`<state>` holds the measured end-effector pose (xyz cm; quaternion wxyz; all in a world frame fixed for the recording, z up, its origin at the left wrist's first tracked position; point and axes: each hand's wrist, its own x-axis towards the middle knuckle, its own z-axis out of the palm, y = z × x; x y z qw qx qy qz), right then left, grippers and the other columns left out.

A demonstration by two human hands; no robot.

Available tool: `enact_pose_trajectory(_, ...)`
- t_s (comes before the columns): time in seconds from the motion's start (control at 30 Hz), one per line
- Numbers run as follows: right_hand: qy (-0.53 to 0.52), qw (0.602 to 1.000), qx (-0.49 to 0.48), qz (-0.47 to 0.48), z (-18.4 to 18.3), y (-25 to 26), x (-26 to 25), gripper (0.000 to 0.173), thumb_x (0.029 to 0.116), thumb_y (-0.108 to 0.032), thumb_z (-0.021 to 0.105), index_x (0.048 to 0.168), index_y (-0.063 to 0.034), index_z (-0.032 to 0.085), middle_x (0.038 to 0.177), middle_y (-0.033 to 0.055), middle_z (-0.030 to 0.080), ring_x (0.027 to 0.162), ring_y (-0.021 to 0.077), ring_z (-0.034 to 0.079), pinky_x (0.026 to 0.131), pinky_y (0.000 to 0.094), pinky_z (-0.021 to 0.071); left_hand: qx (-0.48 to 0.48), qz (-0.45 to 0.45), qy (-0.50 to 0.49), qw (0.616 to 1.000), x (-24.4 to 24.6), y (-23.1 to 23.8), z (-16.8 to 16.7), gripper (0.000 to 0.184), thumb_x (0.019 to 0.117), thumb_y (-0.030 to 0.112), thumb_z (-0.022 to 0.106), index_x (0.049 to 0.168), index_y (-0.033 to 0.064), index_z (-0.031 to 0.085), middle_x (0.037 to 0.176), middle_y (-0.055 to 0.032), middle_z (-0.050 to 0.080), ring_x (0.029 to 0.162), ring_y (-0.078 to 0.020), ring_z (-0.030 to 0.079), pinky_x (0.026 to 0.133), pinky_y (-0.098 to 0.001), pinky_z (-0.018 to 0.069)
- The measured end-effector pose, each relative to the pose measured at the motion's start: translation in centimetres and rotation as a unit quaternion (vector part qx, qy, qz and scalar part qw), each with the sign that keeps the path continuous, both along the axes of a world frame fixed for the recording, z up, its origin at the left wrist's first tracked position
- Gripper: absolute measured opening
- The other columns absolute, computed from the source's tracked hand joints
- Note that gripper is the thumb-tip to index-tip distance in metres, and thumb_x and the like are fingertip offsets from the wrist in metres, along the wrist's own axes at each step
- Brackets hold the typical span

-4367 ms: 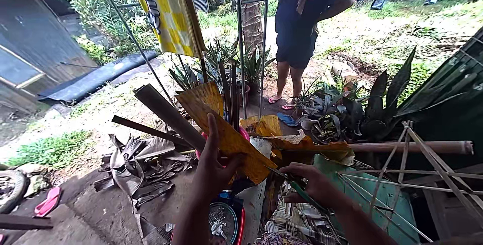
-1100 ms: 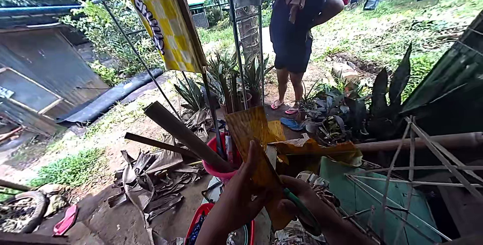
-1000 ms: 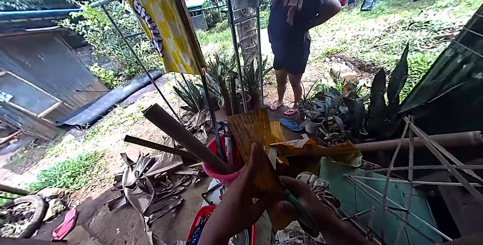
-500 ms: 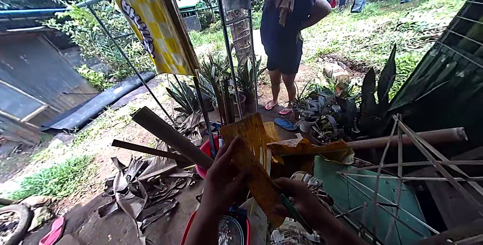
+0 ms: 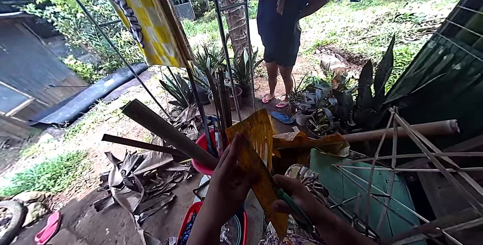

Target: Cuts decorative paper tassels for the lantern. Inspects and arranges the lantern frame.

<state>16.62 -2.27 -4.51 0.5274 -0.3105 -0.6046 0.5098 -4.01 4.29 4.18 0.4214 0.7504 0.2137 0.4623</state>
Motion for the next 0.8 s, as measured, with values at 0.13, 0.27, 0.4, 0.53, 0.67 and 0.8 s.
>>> enact_pose_trajectory(0.13, 0.016, 1.000, 0.007, -0.023, 0.4, -0.1, -0.5, 0.040, 0.0876, -0.041, 0.080, 0.109, -0.0084, 0.069, 0.086, -0.0047, 0.071, 0.076, -0.0008, 0.066, 0.068, 0.0187, 0.0563, 0.019, 0.002, 0.006, 1.000, -0.1, 0.0, 0.1, 0.091, 0.0899, 0.000, 0.074, 0.163, 0.0091, 0.021, 0.157, -0.0143, 0.042, 0.105, -0.0203, 0.072, 0.087, -0.0353, 0.0644)
enact_pose_trajectory(0.27, 0.020, 1.000, 0.011, -0.005, 1.0, -0.3, -0.6, 0.044, 0.0897, -0.040, 0.078, 0.118, -0.0078, 0.067, 0.097, -0.0040, 0.073, 0.085, 0.0009, 0.069, 0.076, 0.0207, 0.0592, 0.023, -0.006, 0.033, 0.999, -0.4, -0.3, 0.3, 0.091, 0.0908, 0.003, 0.074, 0.164, 0.0131, 0.021, 0.158, -0.0120, 0.040, 0.104, -0.0176, 0.072, 0.087, -0.0340, 0.0641)
enact_pose_trajectory(0.4, 0.024, 1.000, 0.019, -0.006, 1.4, -0.1, -0.7, 0.045, 0.0889, -0.042, 0.078, 0.115, -0.0070, 0.066, 0.094, -0.0025, 0.072, 0.083, 0.0025, 0.069, 0.073, 0.0220, 0.0593, 0.028, -0.021, 0.052, 0.998, -0.3, -0.4, 0.1, 0.091, 0.0910, 0.005, 0.075, 0.164, 0.0100, 0.021, 0.159, -0.0123, 0.038, 0.104, -0.0175, 0.072, 0.086, -0.0342, 0.0645)
enact_pose_trajectory(0.53, 0.006, 1.000, 0.026, 0.000, 1.4, 0.1, -0.5, 0.044, 0.0877, -0.043, 0.080, 0.110, -0.0072, 0.067, 0.088, -0.0028, 0.070, 0.077, 0.0015, 0.066, 0.068, 0.0206, 0.0570, 0.021, -0.020, 0.051, 0.998, -0.7, -0.6, 0.5, 0.094, 0.0894, 0.003, 0.076, 0.164, 0.0126, 0.020, 0.161, -0.0108, 0.036, 0.101, -0.0167, 0.072, 0.085, -0.0336, 0.0647)
enact_pose_trajectory(0.67, -0.016, 0.999, 0.022, 0.038, 2.0, -0.2, -0.1, 0.052, 0.0876, -0.050, 0.077, 0.116, -0.0075, 0.065, 0.088, -0.0052, 0.068, 0.077, -0.0020, 0.063, 0.068, 0.0182, 0.0549, 0.005, -0.014, 0.028, 0.999, -1.2, -0.8, 1.1, 0.095, 0.0876, 0.000, 0.076, 0.164, 0.0124, 0.022, 0.161, -0.0109, 0.036, 0.099, -0.0187, 0.073, 0.083, -0.0345, 0.0657)
enact_pose_trajectory(0.8, -0.004, 0.998, 0.024, 0.062, 2.2, -0.3, -0.1, 0.054, 0.0885, -0.048, 0.077, 0.119, -0.0056, 0.063, 0.097, -0.0020, 0.071, 0.086, 0.0010, 0.067, 0.076, 0.0211, 0.0579, 0.006, -0.007, 0.020, 1.000, -1.2, -0.7, 1.1, 0.095, 0.0876, 0.001, 0.077, 0.164, 0.0091, 0.020, 0.160, -0.0132, 0.038, 0.098, -0.0200, 0.074, 0.083, -0.0347, 0.0658)
